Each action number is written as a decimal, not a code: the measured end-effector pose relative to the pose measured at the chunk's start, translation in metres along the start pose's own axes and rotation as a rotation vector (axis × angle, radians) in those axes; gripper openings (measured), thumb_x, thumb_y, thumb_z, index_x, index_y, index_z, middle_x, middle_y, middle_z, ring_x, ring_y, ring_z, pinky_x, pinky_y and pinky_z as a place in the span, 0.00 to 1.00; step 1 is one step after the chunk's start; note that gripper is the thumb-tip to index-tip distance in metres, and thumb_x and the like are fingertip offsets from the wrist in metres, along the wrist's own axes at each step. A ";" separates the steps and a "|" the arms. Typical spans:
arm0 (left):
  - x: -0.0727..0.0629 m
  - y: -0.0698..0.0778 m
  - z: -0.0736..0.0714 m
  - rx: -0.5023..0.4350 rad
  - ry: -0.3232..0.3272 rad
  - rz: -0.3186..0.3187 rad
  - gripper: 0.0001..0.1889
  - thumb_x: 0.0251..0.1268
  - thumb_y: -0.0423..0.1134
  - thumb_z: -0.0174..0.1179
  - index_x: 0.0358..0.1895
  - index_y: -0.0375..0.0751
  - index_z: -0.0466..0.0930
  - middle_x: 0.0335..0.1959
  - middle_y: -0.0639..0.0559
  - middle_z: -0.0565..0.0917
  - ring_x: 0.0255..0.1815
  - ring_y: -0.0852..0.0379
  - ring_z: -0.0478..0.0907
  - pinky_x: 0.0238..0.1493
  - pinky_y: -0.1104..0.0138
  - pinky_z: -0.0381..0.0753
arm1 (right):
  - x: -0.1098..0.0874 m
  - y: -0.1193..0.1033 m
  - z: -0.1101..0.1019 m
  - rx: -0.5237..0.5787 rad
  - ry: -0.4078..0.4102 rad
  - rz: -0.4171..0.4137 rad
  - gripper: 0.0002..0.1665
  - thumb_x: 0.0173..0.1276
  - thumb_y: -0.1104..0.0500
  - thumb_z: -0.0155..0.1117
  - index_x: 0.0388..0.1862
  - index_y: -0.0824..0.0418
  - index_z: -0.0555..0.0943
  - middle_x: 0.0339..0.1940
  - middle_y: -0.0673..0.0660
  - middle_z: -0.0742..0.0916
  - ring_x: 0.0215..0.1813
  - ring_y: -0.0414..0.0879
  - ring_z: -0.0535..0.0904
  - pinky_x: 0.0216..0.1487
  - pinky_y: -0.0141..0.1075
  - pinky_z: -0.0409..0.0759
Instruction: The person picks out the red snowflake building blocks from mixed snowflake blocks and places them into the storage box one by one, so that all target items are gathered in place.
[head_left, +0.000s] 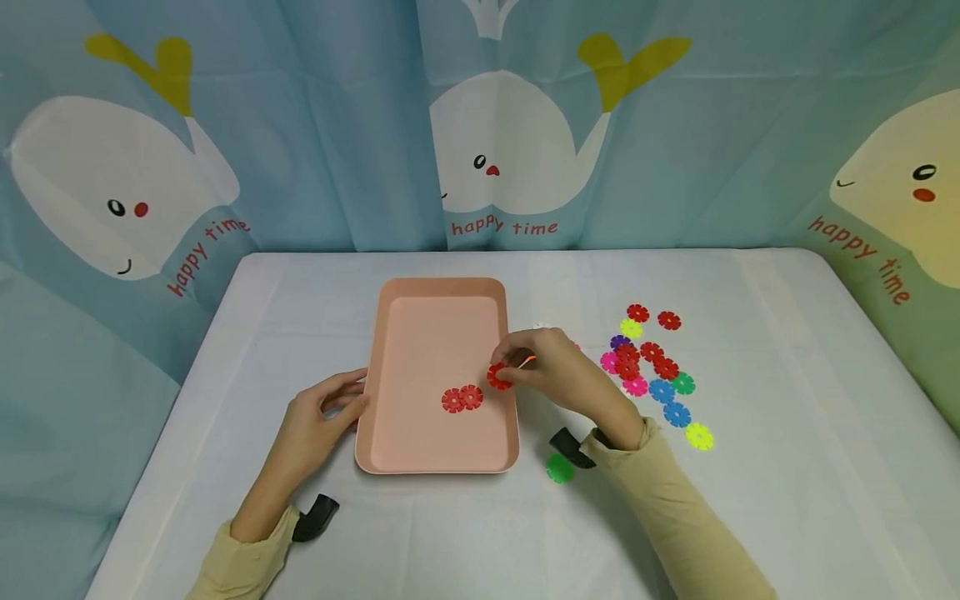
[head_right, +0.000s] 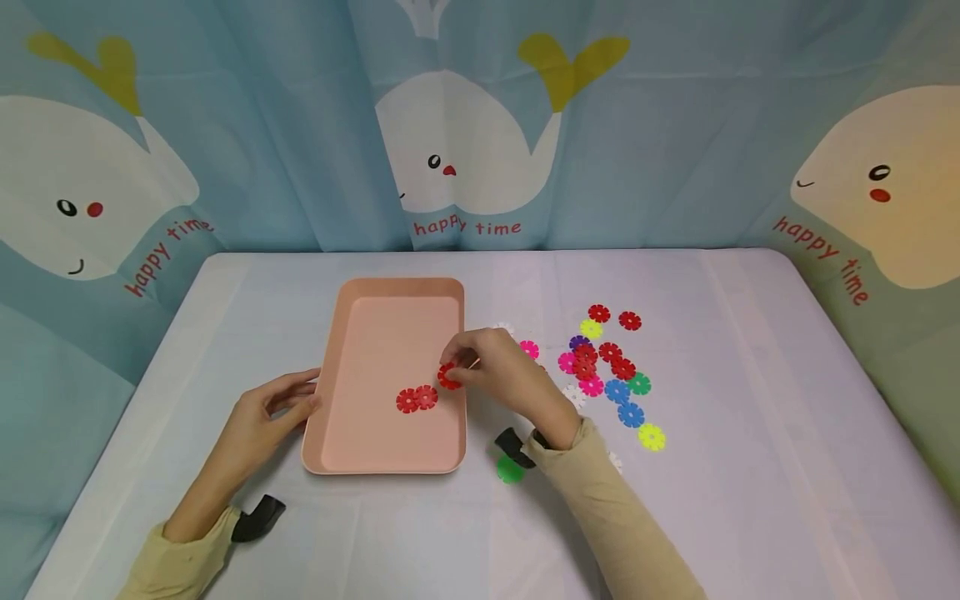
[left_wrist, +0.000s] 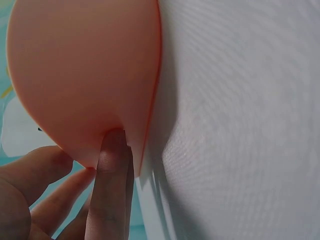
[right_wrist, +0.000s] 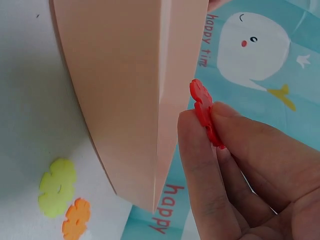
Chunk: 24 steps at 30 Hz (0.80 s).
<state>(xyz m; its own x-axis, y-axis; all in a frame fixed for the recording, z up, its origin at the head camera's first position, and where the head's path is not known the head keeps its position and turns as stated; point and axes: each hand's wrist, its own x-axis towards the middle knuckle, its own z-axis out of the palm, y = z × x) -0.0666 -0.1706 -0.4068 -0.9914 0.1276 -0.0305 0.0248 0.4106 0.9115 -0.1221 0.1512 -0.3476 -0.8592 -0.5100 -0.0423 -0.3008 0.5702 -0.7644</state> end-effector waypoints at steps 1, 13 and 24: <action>0.000 0.000 0.000 -0.001 0.000 0.002 0.22 0.70 0.35 0.62 0.65 0.35 0.76 0.52 0.38 0.85 0.50 0.46 0.84 0.39 0.70 0.87 | 0.001 0.000 0.001 -0.003 0.000 0.002 0.04 0.63 0.66 0.71 0.37 0.62 0.85 0.34 0.51 0.87 0.39 0.43 0.82 0.44 0.33 0.86; 0.000 0.000 0.000 0.020 0.007 0.007 0.21 0.70 0.34 0.62 0.64 0.35 0.76 0.50 0.38 0.86 0.49 0.45 0.85 0.38 0.69 0.87 | 0.014 -0.003 0.012 -0.019 -0.009 -0.024 0.05 0.63 0.66 0.72 0.36 0.61 0.85 0.33 0.51 0.88 0.38 0.41 0.83 0.45 0.34 0.86; 0.000 -0.002 0.000 0.014 0.005 0.009 0.21 0.70 0.34 0.62 0.64 0.35 0.76 0.51 0.38 0.85 0.48 0.47 0.85 0.38 0.68 0.87 | 0.025 -0.006 0.024 -0.011 -0.028 -0.018 0.03 0.63 0.65 0.72 0.36 0.60 0.86 0.32 0.49 0.87 0.38 0.41 0.82 0.44 0.32 0.84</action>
<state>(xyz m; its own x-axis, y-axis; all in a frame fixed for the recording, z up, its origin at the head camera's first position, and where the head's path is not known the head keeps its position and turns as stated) -0.0669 -0.1710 -0.4088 -0.9917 0.1268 -0.0199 0.0358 0.4223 0.9057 -0.1325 0.1198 -0.3596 -0.8417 -0.5379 -0.0462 -0.3210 0.5673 -0.7584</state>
